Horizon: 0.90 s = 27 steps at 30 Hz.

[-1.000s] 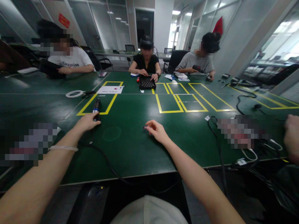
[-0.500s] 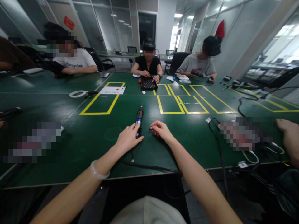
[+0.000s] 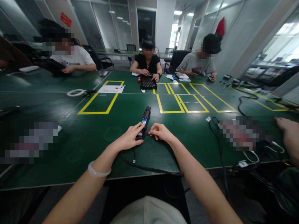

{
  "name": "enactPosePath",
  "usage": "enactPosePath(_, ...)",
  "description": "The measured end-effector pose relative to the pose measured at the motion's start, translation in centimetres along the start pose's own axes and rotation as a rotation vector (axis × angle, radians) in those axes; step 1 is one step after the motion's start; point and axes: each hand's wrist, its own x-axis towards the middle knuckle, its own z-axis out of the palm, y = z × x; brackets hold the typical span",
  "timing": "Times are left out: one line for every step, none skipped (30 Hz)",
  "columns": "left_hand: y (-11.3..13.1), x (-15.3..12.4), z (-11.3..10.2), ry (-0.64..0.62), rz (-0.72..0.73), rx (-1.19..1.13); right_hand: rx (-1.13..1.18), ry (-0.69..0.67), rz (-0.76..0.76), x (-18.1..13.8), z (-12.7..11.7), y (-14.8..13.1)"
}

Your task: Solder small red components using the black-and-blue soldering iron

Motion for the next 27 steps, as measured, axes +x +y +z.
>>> enactPosePath(-0.1,-0.1,-0.1,-0.012,0.01,-0.01,0.002,-0.009,0.006,0.0,0.0,0.0)
enactPosePath(-0.1,-0.1,-0.1,-0.019,0.013,-0.017,0.007,-0.017,0.016,0.1,-0.1,-0.1)
enactPosePath(0.0,-0.1,0.0,-0.023,0.008,-0.021,0.016,-0.027,0.028,0.2,-0.3,-0.1)
enactPosePath(0.3,-0.2,0.0,-0.024,-0.004,-0.02,0.029,-0.04,0.042,0.3,-0.5,-0.2)
enactPosePath(0.5,-0.1,0.1,-0.021,-0.021,-0.014,0.042,-0.055,0.054,0.4,-0.7,-0.2)
enactPosePath(0.9,-0.1,0.2,-0.016,-0.041,-0.003,0.053,-0.072,0.065,0.5,-0.9,-0.2)
enactPosePath(1.3,-0.1,0.3,-0.008,-0.062,0.009,0.062,-0.087,0.074,0.6,-1.1,-0.2)
enactPosePath(1.8,-0.1,0.4,0.001,-0.085,0.023,0.069,-0.099,0.079,0.7,-1.4,-0.3)
enactPosePath(2.3,0.0,0.6,0.009,-0.108,0.036,0.071,-0.107,0.083,0.7,-1.6,-0.3)
enactPosePath(2.8,0.0,0.7,0.018,-0.131,0.049,0.069,-0.114,0.085,0.8,-1.8,-0.3)
enactPosePath(3.2,0.1,0.8,0.025,-0.151,0.06,0.062,-0.119,0.086,0.9,-1.9,-0.2)
enactPosePath(3.6,0.1,0.9,0.034,-0.167,0.071,0.054,-0.119,0.084,0.9,-2.1,-0.2)
enactPosePath(4.0,0.2,1.1,0.044,-0.179,0.08,0.046,-0.116,0.078,0.9,-2.2,-0.1)
enactPosePath(4.4,0.3,1.2,0.056,-0.186,0.088,0.041,-0.105,0.07,0.9,-2.3,0.0)
enactPosePath(4.6,0.4,1.4,0.069,-0.191,0.097,0.041,-0.091,0.06,0.9,-2.4,0.0)
enactPosePath(4.8,0.4,1.5,0.086,-0.191,0.106,0.047,-0.077,0.051,0.8,-2.4,0.1)
enactPosePath(4.9,0.5,1.7,0.104,-0.188,0.116,0.057,-0.064,0.044,0.8,-2.4,0.2)
enactPosePath(5.0,0.6,1.8,0.124,-0.184,0.125,0.068,-0.055,0.04,0.7,-2.4,0.2)
enactPosePath(5.0,0.6,2.0,0.144,-0.178,0.129,0.075,-0.05,0.039,0.7,-2.4,0.2)
enactPosePath(4.9,0.7,2.1,0.161,-0.169,0.127,0.074,-0.045,0.04,0.6,-2.4,0.2)
enactPosePath(4.8,0.8,2.1,0.175,-0.158,0.119,0.062,-0.041,0.041,0.6,-2.3,0.1)
enactPosePath(4.7,0.9,2.2,0.186,-0.145,0.107,0.041,-0.035,0.041,0.5,-2.2,0.1)
enactPosePath(4.6,1.0,2.2,0.197,-0.131,0.094,0.013,-0.029,0.04,0.5,-2.1,0.0)
enactPosePath(4.5,1.2,2.3,0.206,-0.115,0.082,-0.016,-0.024,0.04,0.5,-2.1,0.0)
enactPosePath(4.4,1.3,2.3,0.214,-0.1,0.07,-0.041,-0.019,0.039,0.6,-2.0,0.0)
enactPosePath(4.4,1.5,2.4,0.218,-0.087,0.057,-0.059,-0.015,0.039,0.6,-2.0,0.0)
enactPosePath(4.3,1.6,2.5,0.214,-0.074,0.043,-0.071,-0.01,0.04,0.6,-2.0,0.0)
